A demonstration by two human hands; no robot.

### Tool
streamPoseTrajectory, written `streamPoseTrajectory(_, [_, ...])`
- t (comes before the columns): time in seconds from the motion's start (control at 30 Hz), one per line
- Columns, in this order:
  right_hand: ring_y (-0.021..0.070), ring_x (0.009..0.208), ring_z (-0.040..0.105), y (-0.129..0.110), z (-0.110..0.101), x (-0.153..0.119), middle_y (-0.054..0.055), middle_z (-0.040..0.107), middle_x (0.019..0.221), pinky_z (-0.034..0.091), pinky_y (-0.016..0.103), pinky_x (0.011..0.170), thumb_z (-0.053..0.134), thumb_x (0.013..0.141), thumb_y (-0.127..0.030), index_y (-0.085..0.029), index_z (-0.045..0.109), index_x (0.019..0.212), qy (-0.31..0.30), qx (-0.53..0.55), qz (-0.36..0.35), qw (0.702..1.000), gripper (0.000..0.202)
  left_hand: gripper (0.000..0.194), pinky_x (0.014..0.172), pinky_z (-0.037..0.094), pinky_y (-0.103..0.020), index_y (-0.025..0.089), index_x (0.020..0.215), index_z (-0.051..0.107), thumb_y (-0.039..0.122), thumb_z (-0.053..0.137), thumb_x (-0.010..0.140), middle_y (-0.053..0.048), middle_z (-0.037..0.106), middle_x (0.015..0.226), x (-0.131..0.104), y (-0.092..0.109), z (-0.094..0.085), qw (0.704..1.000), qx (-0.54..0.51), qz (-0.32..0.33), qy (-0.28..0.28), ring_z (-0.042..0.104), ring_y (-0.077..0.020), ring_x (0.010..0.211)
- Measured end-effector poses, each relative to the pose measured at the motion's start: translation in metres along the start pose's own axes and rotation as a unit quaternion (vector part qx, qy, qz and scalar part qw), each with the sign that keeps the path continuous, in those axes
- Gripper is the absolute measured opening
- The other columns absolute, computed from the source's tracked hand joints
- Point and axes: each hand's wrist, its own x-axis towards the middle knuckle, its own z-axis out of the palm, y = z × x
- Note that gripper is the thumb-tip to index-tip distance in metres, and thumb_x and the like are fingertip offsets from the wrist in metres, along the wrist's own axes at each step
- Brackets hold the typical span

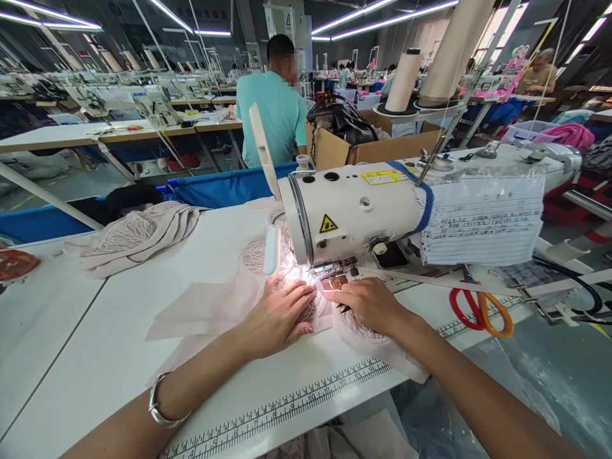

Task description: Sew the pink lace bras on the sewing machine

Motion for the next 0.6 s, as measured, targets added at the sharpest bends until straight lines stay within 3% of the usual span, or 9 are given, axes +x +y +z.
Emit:
streamPoseTrajectory(0.13, [0.0146,0.06,0.051,0.0011,0.0,0.0007,0.0,0.064,0.064,0.027,0.027,0.057,0.044,0.084,-0.003,-0.028,0.075,0.115,-0.01,0.008,0.003,1.0,0.051,0.059,0.102,0.027,-0.058,0.012,0.13,0.055,0.057,0.026,0.104,-0.016,0.065,0.126,0.0,-0.0006,0.0006,1.0,-0.004,-0.005,-0.008,0.057,-0.0332,0.115])
streamPoseTrajectory(0.4, [0.0149,0.061,0.051,0.0016,-0.0013,0.0034,0.001,0.066,0.067,0.028,0.027,0.057,0.044,0.082,-0.002,-0.03,0.074,0.119,-0.027,0.014,0.017,0.999,0.055,0.047,0.095,0.032,-0.055,0.015,0.114,0.059,0.053,0.035,0.103,-0.015,0.057,0.142,0.0027,-0.0014,0.0025,1.0,0.006,-0.011,-0.021,0.056,-0.0329,0.114])
streamPoseTrajectory(0.6, [0.0154,0.068,0.059,0.0013,-0.0022,0.0082,0.0,0.07,0.07,0.031,0.027,0.058,0.046,0.079,-0.002,-0.03,0.074,0.119,-0.044,0.009,0.033,0.998,0.057,0.043,0.096,0.031,-0.055,0.014,0.12,0.058,0.048,0.035,0.105,-0.014,0.058,0.141,0.003,-0.0036,0.0042,1.0,0.013,-0.023,-0.011,0.055,-0.0324,0.117])
